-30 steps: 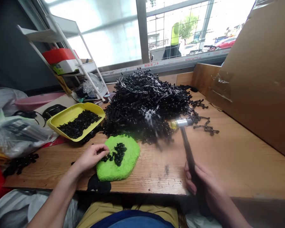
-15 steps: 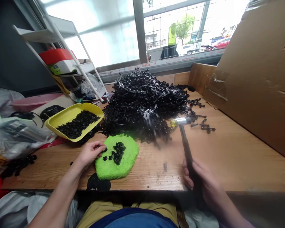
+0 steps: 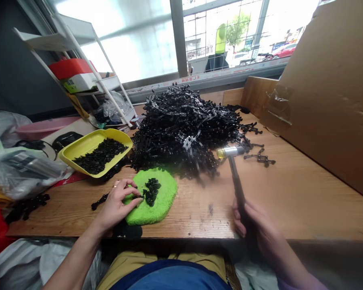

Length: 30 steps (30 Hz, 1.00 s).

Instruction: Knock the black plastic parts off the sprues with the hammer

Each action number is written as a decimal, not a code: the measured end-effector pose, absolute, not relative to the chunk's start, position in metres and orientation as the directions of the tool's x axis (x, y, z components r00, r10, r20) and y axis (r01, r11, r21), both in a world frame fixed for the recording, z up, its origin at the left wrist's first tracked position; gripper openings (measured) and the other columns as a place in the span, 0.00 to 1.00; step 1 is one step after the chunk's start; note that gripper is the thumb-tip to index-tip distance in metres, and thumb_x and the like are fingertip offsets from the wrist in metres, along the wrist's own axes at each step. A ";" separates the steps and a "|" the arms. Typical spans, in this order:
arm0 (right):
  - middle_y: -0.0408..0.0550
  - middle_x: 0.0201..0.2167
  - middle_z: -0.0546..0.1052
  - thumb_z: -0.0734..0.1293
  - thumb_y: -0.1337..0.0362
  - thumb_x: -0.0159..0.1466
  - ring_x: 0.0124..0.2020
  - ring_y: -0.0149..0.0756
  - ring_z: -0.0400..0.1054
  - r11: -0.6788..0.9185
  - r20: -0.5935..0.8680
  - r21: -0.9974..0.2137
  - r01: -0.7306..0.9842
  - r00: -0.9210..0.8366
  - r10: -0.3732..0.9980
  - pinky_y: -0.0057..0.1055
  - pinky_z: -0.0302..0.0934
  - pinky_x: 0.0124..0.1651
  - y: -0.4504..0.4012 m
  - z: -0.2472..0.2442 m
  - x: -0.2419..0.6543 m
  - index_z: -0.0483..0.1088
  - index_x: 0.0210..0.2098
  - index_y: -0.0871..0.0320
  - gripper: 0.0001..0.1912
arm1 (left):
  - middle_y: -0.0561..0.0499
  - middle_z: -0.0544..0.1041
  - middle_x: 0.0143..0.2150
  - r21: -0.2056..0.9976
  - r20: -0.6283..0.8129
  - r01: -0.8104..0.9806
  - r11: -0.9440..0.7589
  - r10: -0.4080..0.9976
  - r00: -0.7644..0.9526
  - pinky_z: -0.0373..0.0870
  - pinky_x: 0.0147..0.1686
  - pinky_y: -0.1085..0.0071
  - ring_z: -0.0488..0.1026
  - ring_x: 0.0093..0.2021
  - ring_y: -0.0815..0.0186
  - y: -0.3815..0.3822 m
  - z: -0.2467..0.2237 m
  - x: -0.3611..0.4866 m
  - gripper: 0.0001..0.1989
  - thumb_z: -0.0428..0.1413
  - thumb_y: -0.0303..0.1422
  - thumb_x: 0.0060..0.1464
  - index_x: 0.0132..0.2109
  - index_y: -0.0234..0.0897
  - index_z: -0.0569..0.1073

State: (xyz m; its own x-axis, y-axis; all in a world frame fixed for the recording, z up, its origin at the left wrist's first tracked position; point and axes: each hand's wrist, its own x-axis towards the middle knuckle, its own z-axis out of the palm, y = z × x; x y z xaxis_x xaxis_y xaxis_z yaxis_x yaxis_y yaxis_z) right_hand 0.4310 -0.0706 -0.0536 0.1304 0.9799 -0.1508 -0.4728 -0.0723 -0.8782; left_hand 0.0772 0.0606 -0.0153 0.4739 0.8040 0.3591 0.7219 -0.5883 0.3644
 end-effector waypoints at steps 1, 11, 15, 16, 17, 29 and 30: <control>0.44 0.24 0.62 0.61 0.56 0.61 0.19 0.26 0.55 -0.074 -0.154 -0.878 -0.472 0.133 0.979 0.24 0.50 0.21 -0.071 -0.053 0.430 0.67 0.33 0.58 0.11 | 0.47 0.68 0.41 0.349 0.361 0.726 -0.592 0.800 0.479 0.60 0.46 0.62 0.64 0.45 0.59 0.058 -0.016 0.079 0.06 0.56 0.35 0.51 0.31 0.39 0.74; 0.44 0.24 0.63 0.61 0.57 0.62 0.19 0.26 0.55 -0.078 -0.151 -0.871 -0.485 0.113 0.982 0.24 0.48 0.21 -0.069 -0.054 0.430 0.66 0.33 0.58 0.11 | 0.47 0.68 0.40 0.377 0.376 0.721 -0.581 0.808 0.454 0.60 0.45 0.64 0.64 0.44 0.60 0.064 -0.007 0.075 0.08 0.52 0.35 0.55 0.38 0.40 0.74; 0.43 0.25 0.63 0.62 0.56 0.61 0.19 0.26 0.55 -0.062 -0.136 -0.885 -0.462 0.130 0.982 0.24 0.48 0.21 -0.070 -0.055 0.430 0.66 0.33 0.58 0.11 | 0.49 0.69 0.34 0.356 0.297 0.739 -0.571 0.819 0.490 0.61 0.40 0.66 0.64 0.39 0.61 0.084 -0.004 0.087 0.08 0.54 0.36 0.53 0.32 0.39 0.75; 0.43 0.25 0.63 0.62 0.56 0.61 0.19 0.26 0.55 -0.050 -0.127 -0.889 -0.454 0.141 0.982 0.24 0.48 0.21 -0.070 -0.056 0.430 0.66 0.34 0.58 0.11 | 0.49 0.69 0.33 0.363 0.274 0.742 -0.564 0.825 0.494 0.61 0.39 0.66 0.64 0.38 0.61 0.087 -0.006 0.088 0.08 0.53 0.36 0.53 0.31 0.38 0.75; 0.43 0.25 0.63 0.63 0.56 0.61 0.19 0.26 0.55 -0.043 -0.120 -0.892 -0.450 0.145 0.982 0.24 0.48 0.21 -0.070 -0.057 0.431 0.66 0.34 0.58 0.11 | 0.49 0.69 0.33 0.371 0.261 0.745 -0.554 0.832 0.489 0.61 0.39 0.66 0.64 0.38 0.61 0.089 -0.008 0.089 0.09 0.53 0.35 0.53 0.30 0.38 0.74; 0.44 0.25 0.63 0.63 0.58 0.60 0.18 0.26 0.56 0.008 -0.120 -0.869 -0.495 0.226 0.967 0.24 0.49 0.20 -0.074 -0.053 0.430 0.67 0.33 0.58 0.09 | 0.50 0.71 0.35 0.553 0.369 0.680 -0.482 0.873 0.319 0.63 0.38 0.71 0.67 0.37 0.64 0.106 -0.014 0.074 0.09 0.52 0.37 0.53 0.32 0.37 0.72; 0.45 0.24 0.63 0.63 0.57 0.60 0.18 0.26 0.56 0.018 -0.117 -0.875 -0.485 0.246 0.962 0.25 0.49 0.20 -0.076 -0.054 0.435 0.67 0.33 0.58 0.10 | 0.50 0.71 0.35 0.595 0.388 0.663 -0.454 0.885 0.257 0.64 0.37 0.72 0.68 0.37 0.65 0.110 -0.012 0.068 0.09 0.52 0.38 0.53 0.33 0.37 0.72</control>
State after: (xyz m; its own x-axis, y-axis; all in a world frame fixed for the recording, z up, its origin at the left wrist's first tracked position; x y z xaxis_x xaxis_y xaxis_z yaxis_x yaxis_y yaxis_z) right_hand 0.4346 -0.0758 -0.0538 0.2463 0.9621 -0.1172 -0.4847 0.0176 -0.8745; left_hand 0.0683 0.1101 -0.0122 0.2574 0.8848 0.3884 0.6629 -0.4541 0.5953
